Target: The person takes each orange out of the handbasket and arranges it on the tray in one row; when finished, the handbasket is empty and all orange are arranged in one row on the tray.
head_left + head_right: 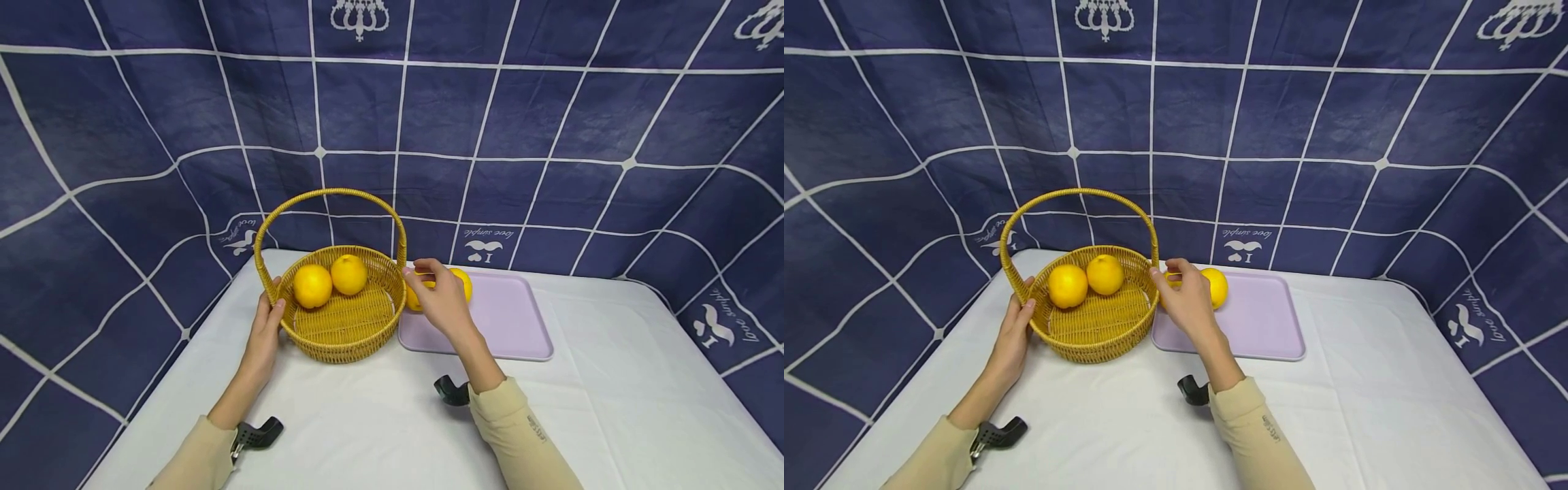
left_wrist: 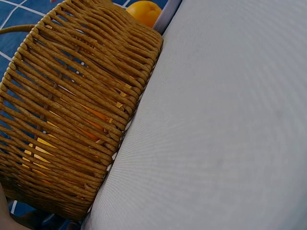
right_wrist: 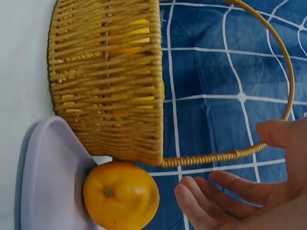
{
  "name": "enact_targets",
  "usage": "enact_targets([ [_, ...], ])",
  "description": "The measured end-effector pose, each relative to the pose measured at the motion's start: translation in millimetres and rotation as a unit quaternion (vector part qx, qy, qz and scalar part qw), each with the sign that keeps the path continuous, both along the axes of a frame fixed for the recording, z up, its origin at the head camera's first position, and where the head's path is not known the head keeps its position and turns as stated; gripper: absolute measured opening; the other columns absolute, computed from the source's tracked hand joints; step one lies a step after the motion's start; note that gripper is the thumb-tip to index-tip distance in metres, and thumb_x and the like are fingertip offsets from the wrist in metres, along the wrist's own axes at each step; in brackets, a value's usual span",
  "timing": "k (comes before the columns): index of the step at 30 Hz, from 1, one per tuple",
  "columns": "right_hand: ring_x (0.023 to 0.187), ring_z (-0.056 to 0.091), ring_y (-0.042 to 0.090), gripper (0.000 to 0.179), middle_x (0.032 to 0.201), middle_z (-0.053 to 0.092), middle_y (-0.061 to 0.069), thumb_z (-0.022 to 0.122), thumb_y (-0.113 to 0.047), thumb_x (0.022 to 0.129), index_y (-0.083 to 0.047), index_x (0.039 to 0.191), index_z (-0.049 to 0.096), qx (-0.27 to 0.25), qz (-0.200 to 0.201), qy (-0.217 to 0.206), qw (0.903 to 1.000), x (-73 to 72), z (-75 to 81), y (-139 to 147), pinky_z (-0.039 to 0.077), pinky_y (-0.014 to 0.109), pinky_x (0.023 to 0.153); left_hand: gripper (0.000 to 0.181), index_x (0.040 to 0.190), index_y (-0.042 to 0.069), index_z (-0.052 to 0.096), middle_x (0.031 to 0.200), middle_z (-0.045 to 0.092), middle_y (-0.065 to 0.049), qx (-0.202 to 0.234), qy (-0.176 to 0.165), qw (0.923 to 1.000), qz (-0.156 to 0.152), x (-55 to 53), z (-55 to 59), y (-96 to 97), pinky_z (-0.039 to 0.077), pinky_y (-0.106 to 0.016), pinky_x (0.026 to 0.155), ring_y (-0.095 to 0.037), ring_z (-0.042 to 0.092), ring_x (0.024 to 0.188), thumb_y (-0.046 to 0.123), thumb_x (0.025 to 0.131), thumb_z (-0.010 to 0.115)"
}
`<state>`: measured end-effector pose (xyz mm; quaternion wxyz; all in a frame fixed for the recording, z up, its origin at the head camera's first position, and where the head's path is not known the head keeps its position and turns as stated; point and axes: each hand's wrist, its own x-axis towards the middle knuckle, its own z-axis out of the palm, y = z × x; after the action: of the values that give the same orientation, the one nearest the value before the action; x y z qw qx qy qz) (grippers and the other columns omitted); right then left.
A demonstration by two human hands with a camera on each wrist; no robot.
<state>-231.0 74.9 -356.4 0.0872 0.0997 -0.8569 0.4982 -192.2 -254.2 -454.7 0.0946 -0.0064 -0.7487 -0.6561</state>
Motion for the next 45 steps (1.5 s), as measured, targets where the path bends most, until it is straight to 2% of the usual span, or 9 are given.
enact_targets([
  [7,0.116,0.071,0.026,0.044,0.126,0.073,0.011,0.07,-0.036,0.101,-0.004,0.132,0.069,-0.006,0.016,-0.005,0.9999,2.3,-4.5,-8,0.059,0.039,0.1,0.061,0.17,0.032,0.013,0.178,0.014,0.003,0.005,-0.002,1.0,0.001,-0.4,-0.2,0.5,0.014,-0.055,0.131,-0.025,0.017,0.162,0.045,0.115,0.035],
  [15,0.108,0.073,0.024,0.04,0.117,0.075,0.012,0.073,-0.028,0.1,0.001,0.127,0.07,-0.027,0.04,0.024,0.9985,4.2,-11.5,-23,0.06,0.034,0.097,0.061,0.17,0.032,0.013,0.178,0.014,0.002,0.005,0.001,1.0,-0.002,-0.7,0.4,-0.4,0.013,-0.056,0.131,-0.025,0.017,0.162,0.046,0.115,0.035],
  [21,0.11,0.072,0.023,0.036,0.119,0.074,0.013,0.073,-0.027,0.1,-0.003,0.126,0.07,-0.031,0.049,0.012,0.9983,2.2,-14.3,-38,0.06,0.034,0.098,0.061,0.171,0.03,0.013,0.177,0.015,0.0,0.009,-0.001,1.0,-0.002,0.6,-1.1,0.2,0.014,-0.054,0.131,-0.025,0.017,0.162,0.044,0.115,0.035],
  [25,0.117,0.069,0.028,0.044,0.127,0.071,0.018,0.073,-0.027,0.1,-0.001,0.134,0.066,-0.01,0.053,-0.005,0.9985,-5.1,-14.2,-49,0.059,0.038,0.102,0.062,0.171,0.029,0.012,0.177,0.016,-0.002,0.015,0.003,0.9998,-0.009,-0.1,-1.0,2.3,0.013,-0.053,0.132,-0.025,0.018,0.162,0.045,0.115,0.035],
  [29,0.123,0.066,0.033,0.052,0.134,0.068,0.021,0.072,-0.028,0.1,0.003,0.14,0.061,0.018,0.061,-0.009,0.998,-15.7,-14.1,-61,0.056,0.043,0.105,0.061,0.17,0.031,0.014,0.177,0.018,0.0,0.014,-0.001,0.9999,-0.001,0.2,-2.1,2.6,0.013,-0.053,0.132,-0.024,0.02,0.162,0.044,0.115,0.035],
  [34,0.128,0.064,0.035,0.054,0.136,0.067,0.022,0.074,-0.025,0.098,0.004,0.141,0.06,0.033,0.047,-0.001,0.9983,-29.1,-13.8,-73,0.053,0.045,0.109,0.06,0.17,0.032,0.015,0.176,0.02,0.0,0.013,-0.005,0.9999,0.007,0.4,-2.5,2.3,0.014,-0.052,0.131,-0.023,0.021,0.161,0.045,0.115,0.036],
  [39,0.132,0.062,0.036,0.06,0.14,0.066,0.02,0.076,-0.028,0.096,0.003,0.144,0.058,0.055,0.035,-0.021,0.9976,-40.1,-15.5,-85,0.046,0.047,0.115,0.06,0.17,0.032,0.015,0.176,0.019,0.0,0.014,-0.001,0.9999,0.007,0.7,-1.0,2.3,0.013,-0.052,0.132,-0.022,0.02,0.161,0.044,0.115,0.036],
  [45,0.125,0.064,0.035,0.063,0.136,0.067,0.021,0.079,-0.029,0.093,0.003,0.144,0.058,0.064,0.044,-0.04,0.9962,-54.5,-18.6,-96,0.052,0.045,0.108,0.06,0.17,0.03,0.014,0.177,0.018,-0.001,0.015,0.002,0.9999,0.006,0.4,0.9,2.0,0.012,-0.053,0.132,-0.025,0.019,0.162,0.043,0.115,0.035],
])
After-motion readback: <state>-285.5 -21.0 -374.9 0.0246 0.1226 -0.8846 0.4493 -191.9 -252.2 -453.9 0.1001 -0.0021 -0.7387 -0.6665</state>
